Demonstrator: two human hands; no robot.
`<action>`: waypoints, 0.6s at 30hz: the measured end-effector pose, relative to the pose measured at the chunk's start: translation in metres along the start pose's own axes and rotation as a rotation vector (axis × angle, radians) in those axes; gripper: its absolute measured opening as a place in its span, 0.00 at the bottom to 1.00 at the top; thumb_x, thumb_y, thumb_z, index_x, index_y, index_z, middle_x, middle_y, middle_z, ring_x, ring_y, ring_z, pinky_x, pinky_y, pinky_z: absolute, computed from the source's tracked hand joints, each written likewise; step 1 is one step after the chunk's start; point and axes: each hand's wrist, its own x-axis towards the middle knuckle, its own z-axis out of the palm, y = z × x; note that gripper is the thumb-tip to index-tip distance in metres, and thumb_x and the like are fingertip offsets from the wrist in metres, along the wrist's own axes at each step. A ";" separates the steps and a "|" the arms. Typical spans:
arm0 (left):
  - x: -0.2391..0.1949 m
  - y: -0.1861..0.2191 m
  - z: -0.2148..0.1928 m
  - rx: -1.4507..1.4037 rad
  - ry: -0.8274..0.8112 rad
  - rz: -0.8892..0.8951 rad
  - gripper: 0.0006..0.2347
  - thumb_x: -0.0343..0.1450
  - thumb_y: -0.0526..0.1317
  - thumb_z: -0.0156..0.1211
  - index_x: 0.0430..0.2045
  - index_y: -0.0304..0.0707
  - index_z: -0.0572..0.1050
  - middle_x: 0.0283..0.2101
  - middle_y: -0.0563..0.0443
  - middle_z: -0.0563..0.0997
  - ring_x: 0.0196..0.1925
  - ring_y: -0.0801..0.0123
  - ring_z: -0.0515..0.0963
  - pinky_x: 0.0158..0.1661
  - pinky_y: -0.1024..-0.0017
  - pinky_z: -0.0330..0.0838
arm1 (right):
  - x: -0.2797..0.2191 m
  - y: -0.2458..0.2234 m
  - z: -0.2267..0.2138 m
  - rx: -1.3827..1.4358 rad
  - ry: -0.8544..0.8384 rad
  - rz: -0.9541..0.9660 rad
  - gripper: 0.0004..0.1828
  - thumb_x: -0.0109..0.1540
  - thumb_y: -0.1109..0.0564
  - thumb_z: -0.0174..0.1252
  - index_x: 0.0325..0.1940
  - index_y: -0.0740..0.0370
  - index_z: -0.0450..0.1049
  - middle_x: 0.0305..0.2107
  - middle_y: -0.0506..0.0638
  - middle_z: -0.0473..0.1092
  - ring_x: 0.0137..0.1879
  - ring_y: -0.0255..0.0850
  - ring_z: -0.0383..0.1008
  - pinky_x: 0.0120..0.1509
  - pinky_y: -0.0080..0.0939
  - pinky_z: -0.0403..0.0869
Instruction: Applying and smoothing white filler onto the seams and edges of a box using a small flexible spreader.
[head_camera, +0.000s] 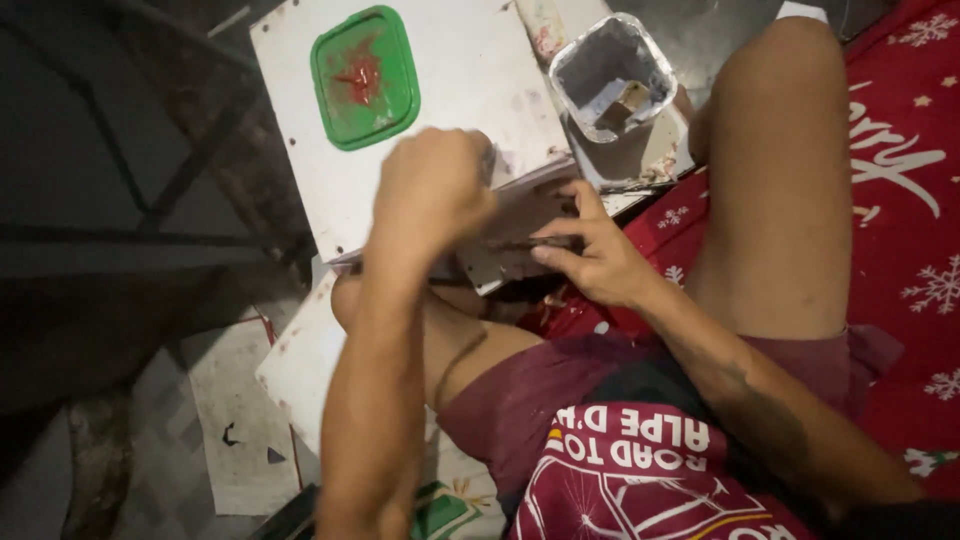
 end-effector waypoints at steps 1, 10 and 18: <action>0.001 0.005 0.004 0.002 0.036 0.006 0.10 0.57 0.38 0.59 0.27 0.40 0.84 0.23 0.35 0.81 0.32 0.34 0.84 0.35 0.42 0.78 | 0.002 0.000 0.000 0.004 0.003 0.006 0.04 0.62 0.57 0.67 0.41 0.55 0.81 0.55 0.60 0.56 0.70 0.56 0.56 0.78 0.56 0.49; -0.035 0.020 -0.026 -0.012 -0.020 0.096 0.16 0.57 0.33 0.62 0.39 0.37 0.83 0.30 0.33 0.83 0.40 0.34 0.83 0.41 0.39 0.76 | -0.002 0.006 -0.003 -0.016 -0.033 -0.030 0.06 0.62 0.61 0.66 0.42 0.64 0.78 0.58 0.66 0.57 0.70 0.62 0.58 0.77 0.60 0.51; -0.160 0.018 -0.031 -0.560 0.539 0.294 0.23 0.59 0.22 0.53 0.49 0.29 0.78 0.48 0.43 0.83 0.46 0.57 0.79 0.50 0.66 0.70 | -0.032 -0.077 -0.014 0.485 0.220 0.477 0.14 0.64 0.58 0.58 0.50 0.71 0.77 0.33 0.53 0.77 0.33 0.37 0.74 0.39 0.33 0.73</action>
